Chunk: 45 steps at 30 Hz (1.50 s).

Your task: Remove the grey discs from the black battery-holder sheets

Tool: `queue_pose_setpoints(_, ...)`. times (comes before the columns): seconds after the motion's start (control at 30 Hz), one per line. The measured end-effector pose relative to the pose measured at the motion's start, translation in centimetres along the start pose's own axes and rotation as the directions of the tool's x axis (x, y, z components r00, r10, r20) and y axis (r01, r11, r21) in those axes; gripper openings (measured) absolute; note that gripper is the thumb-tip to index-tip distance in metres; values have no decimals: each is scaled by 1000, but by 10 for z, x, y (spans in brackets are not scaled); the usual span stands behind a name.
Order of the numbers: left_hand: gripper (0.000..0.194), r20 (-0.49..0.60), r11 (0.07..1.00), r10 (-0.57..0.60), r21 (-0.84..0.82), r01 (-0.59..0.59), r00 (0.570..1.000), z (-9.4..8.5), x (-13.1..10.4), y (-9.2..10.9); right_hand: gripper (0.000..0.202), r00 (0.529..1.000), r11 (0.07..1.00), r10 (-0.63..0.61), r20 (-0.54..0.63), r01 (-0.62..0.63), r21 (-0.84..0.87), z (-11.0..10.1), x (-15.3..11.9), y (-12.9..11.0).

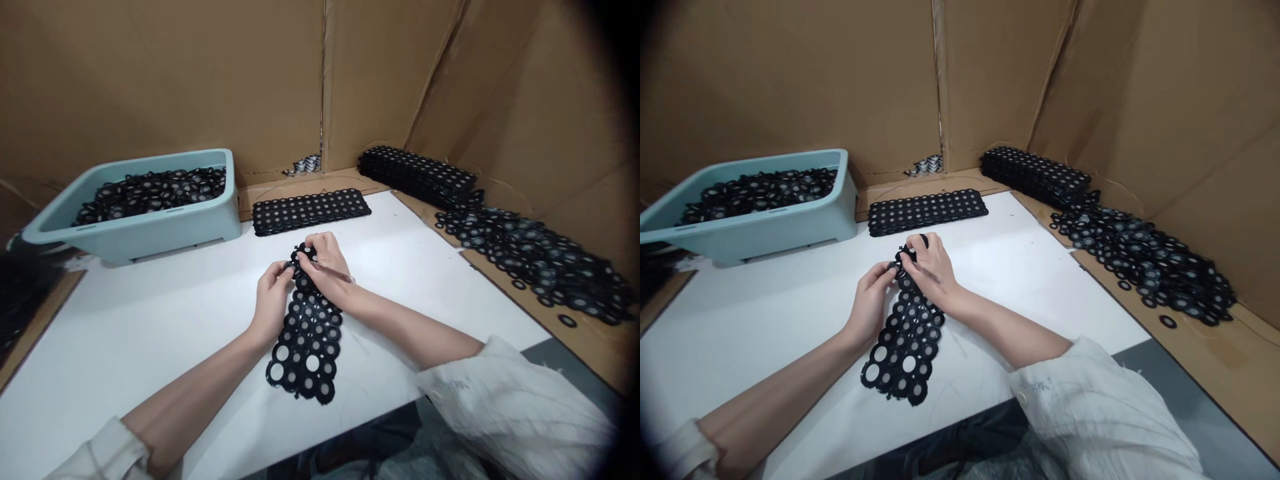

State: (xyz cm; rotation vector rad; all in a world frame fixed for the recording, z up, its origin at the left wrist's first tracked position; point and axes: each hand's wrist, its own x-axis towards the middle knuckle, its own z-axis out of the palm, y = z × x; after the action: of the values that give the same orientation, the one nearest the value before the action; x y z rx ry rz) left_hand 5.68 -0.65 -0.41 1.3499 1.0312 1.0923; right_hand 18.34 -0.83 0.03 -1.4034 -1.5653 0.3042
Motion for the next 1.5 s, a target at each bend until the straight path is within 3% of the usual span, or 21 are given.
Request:
queue_pose_setpoints(0.1,14,-13,999,13,40,-13,1000,1,-2,0,10,1000,999,4,9,-4,46,-1,5,4)
queue_pose_setpoints(0.3,22,-108,996,16,91,-7,994,-1,1,-9,30,988,913,124,93,-150,379,-11,16,16)
queue_pose_setpoints(0.43,20,-113,997,31,70,-23,993,-3,4,-15,33,987,890,119,107,-154,429,-13,15,16)
queue_pose_setpoints(0.63,23,-41,996,51,71,-48,998,-2,5,-11,29,988,920,117,101,-146,365,-9,11,12)
queue_pose_setpoints(0.8,17,-82,997,44,71,-38,996,0,5,-6,28,991,957,81,110,-108,270,-9,8,11)
queue_pose_setpoints(0.97,14,-49,996,-9,85,13,999,0,6,-4,27,997,988,-16,78,4,153,-11,6,8)
queue_pose_setpoints(1.1,17,-10,988,-14,151,16,1000,-1,6,-2,25,982,987,-162,93,162,10,-11,4,8)
queue_pose_setpoints(1.27,13,17,990,-143,-16,143,990,2,6,2,15,943,906,-294,154,326,-268,-5,3,8)
queue_pose_setpoints(1.37,11,40,990,-135,-41,137,990,4,4,4,14,947,895,-282,153,317,-314,-3,4,8)
queue_pose_setpoints(1.5,4,69,996,-85,19,84,994,4,2,3,14,964,937,-238,120,260,-234,-4,6,10)
